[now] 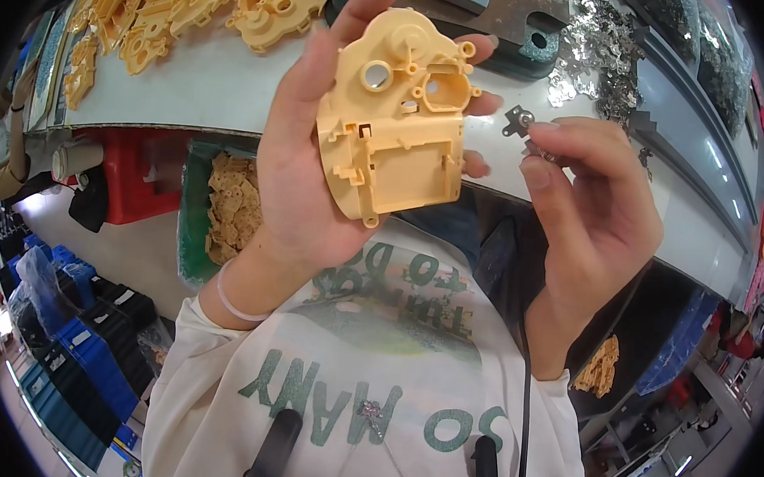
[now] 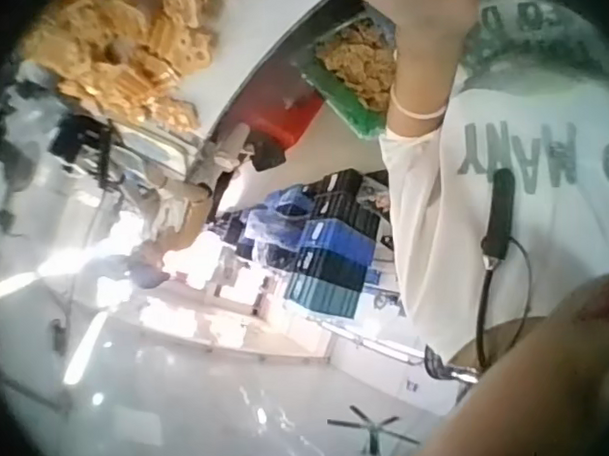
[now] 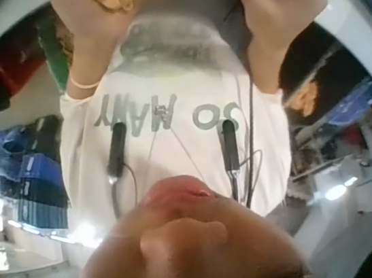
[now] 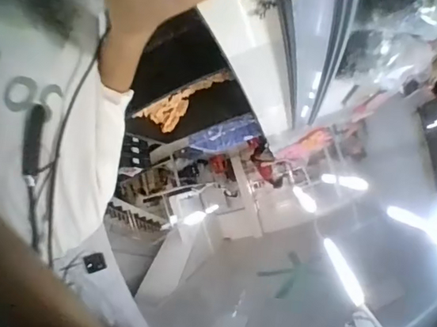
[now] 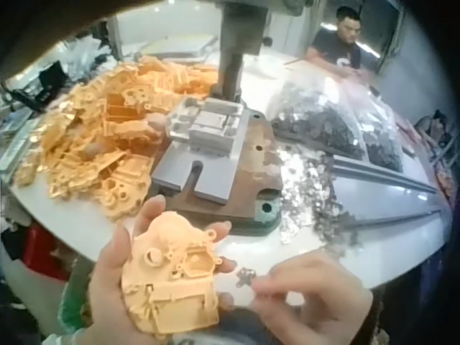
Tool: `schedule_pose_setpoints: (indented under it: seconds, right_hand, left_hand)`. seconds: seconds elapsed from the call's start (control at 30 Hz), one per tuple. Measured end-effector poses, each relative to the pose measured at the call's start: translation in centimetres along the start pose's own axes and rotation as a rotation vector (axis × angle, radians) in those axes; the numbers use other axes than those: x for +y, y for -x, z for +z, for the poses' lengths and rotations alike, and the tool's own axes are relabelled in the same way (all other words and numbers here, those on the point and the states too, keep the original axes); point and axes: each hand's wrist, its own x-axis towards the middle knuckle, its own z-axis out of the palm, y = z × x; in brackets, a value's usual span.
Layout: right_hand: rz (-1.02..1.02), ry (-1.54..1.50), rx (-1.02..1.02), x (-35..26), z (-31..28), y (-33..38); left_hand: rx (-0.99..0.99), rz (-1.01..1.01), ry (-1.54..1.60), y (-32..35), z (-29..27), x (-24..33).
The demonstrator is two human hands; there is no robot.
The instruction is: The person is manually inserting small metal contacts into yellow plastic battery compartments and then pressing them into place using a small hand-operated machine.
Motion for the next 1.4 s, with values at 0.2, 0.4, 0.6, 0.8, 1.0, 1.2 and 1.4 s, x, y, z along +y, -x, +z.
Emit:
schedule_pose_setpoints:
  seconds: [0.2,0.4,0.6,0.8,1.0,1.2,1.4]
  right_hand:
    - [0.093,-0.186,0.024,0.2,0.2,0.6]
    - [0.119,-0.203,0.042,0.1,0.5,0.8]
    - [0.179,-0.321,0.127,-0.2,0.4,1.1]
    - [0.294,-0.509,0.157,0.1,0.5,1.4]
    - [0.299,-0.682,0.148,-0.1,0.6,1.7]
    - [0.145,-0.363,0.169,-1.6,1.1,2.4]
    - [-0.172,0.226,0.053,-1.5,2.9,2.0]
  left_hand:
    - [-0.16,-0.039,-0.001,0.0,-0.3,0.4]
    - [-0.155,-0.057,-0.485,0.5,-2.6,2.0]
    - [-0.266,-0.16,-0.282,0.3,-3.3,3.2]
    - [-0.233,-0.026,-0.267,0.2,-3.4,3.7]
    - [-0.206,0.048,-0.378,1.0,-2.2,3.0]
    - [0.098,0.218,-0.515,1.0,1.3,0.8]
    - [0.196,0.274,-0.544,0.8,0.5,0.7]
